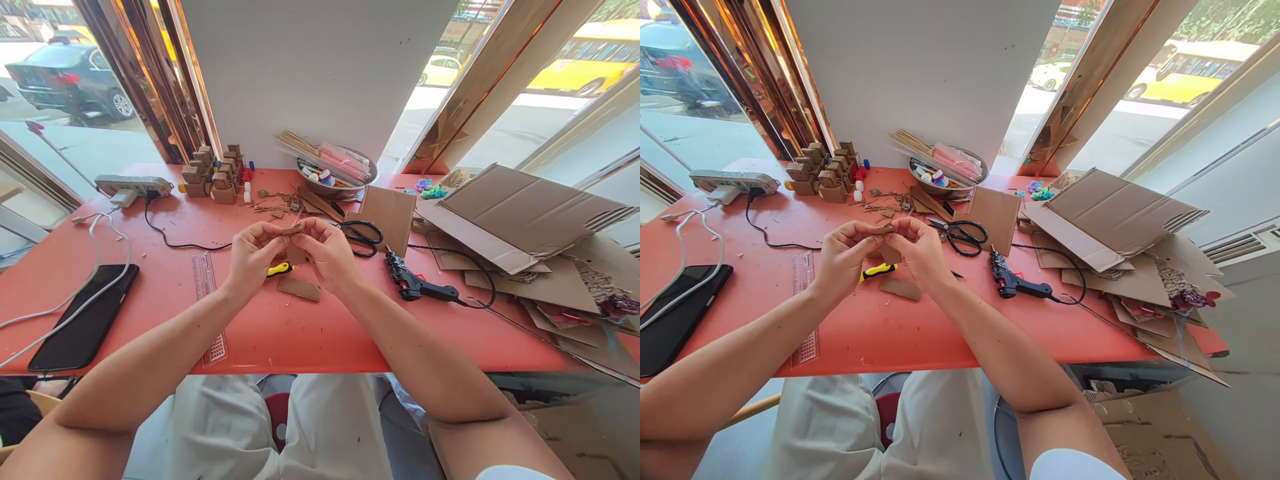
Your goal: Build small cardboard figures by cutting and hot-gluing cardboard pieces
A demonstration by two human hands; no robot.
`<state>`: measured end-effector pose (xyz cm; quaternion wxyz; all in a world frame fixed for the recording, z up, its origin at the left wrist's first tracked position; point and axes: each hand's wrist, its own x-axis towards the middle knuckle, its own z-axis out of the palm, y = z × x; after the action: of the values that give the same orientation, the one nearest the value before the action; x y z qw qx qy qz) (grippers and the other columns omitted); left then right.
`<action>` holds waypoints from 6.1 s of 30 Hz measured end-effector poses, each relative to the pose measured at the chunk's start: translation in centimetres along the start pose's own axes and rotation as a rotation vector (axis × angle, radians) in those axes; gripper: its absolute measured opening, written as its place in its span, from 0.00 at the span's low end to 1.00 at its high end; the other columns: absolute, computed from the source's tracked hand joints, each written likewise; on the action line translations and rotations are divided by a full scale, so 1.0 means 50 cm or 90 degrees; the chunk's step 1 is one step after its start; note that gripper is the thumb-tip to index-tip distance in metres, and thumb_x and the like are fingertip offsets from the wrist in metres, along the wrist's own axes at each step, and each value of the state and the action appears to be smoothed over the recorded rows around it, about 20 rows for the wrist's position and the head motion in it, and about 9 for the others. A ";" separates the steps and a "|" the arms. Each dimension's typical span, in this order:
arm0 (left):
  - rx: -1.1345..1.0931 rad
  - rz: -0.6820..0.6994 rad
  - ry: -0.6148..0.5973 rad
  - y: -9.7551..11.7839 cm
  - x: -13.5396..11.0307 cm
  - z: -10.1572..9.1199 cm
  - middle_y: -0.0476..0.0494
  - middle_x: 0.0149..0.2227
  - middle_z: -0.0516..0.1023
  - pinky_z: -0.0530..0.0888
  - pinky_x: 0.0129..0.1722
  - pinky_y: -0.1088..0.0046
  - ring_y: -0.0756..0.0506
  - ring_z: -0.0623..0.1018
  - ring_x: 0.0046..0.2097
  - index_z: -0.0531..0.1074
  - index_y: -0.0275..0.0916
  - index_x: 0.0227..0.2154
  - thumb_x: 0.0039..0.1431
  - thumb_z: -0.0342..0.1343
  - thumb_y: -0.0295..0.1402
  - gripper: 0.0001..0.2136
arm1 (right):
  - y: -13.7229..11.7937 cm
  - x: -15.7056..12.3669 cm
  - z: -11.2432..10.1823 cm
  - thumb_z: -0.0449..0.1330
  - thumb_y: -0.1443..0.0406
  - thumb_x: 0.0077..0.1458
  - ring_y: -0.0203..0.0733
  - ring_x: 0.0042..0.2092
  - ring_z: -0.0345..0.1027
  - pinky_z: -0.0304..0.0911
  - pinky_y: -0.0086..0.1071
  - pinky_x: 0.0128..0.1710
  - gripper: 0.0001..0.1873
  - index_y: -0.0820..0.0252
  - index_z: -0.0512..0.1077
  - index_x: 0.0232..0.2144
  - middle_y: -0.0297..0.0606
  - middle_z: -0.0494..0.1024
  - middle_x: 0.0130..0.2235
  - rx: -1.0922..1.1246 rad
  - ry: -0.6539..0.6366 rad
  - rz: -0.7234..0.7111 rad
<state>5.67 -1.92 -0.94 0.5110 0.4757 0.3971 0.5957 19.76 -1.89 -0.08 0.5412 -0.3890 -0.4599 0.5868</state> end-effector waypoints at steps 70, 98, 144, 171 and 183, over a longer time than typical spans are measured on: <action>0.185 0.120 -0.177 0.009 0.026 -0.019 0.50 0.25 0.75 0.77 0.28 0.75 0.50 0.74 0.26 0.77 0.41 0.25 0.55 0.64 0.40 0.09 | -0.068 0.025 -0.067 0.76 0.61 0.43 0.38 0.34 0.73 0.69 0.32 0.35 0.10 0.57 0.86 0.30 0.36 0.85 0.32 -0.161 -0.162 -0.054; 0.131 0.047 -0.159 0.004 0.015 -0.002 0.51 0.21 0.74 0.69 0.23 0.77 0.52 0.69 0.23 0.75 0.40 0.23 0.53 0.64 0.35 0.07 | -0.012 0.024 -0.032 0.76 0.33 0.38 0.40 0.30 0.70 0.69 0.37 0.34 0.34 0.53 0.74 0.24 0.33 0.78 0.27 -0.222 -0.053 -0.182; -0.005 0.039 -0.089 0.020 0.030 -0.008 0.57 0.16 0.64 0.63 0.18 0.79 0.55 0.65 0.19 0.69 0.40 0.20 0.51 0.76 0.41 0.20 | -0.022 0.023 -0.042 0.53 0.25 0.58 0.33 0.26 0.58 0.55 0.30 0.26 0.41 0.54 0.60 0.23 0.30 0.67 0.23 -0.355 -0.193 -0.252; 0.071 0.110 -0.076 -0.002 0.046 -0.024 0.47 0.31 0.83 0.81 0.38 0.68 0.45 0.82 0.36 0.78 0.40 0.29 0.44 0.72 0.37 0.11 | -0.006 0.036 -0.040 0.66 0.59 0.47 0.33 0.27 0.69 0.68 0.29 0.28 0.13 0.53 0.67 0.33 0.25 0.74 0.28 -0.179 -0.119 -0.199; 0.130 0.166 -0.070 0.011 0.033 -0.019 0.48 0.32 0.86 0.82 0.39 0.68 0.45 0.84 0.36 0.79 0.41 0.29 0.45 0.69 0.36 0.09 | 0.000 0.029 -0.028 0.65 0.59 0.48 0.31 0.27 0.64 0.63 0.27 0.28 0.12 0.53 0.65 0.31 0.23 0.69 0.25 -0.169 -0.107 -0.215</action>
<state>4.56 -0.35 -0.39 0.3994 0.6046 0.3622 0.5863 20.92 -0.27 -0.39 0.5357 -0.3236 -0.6352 0.4526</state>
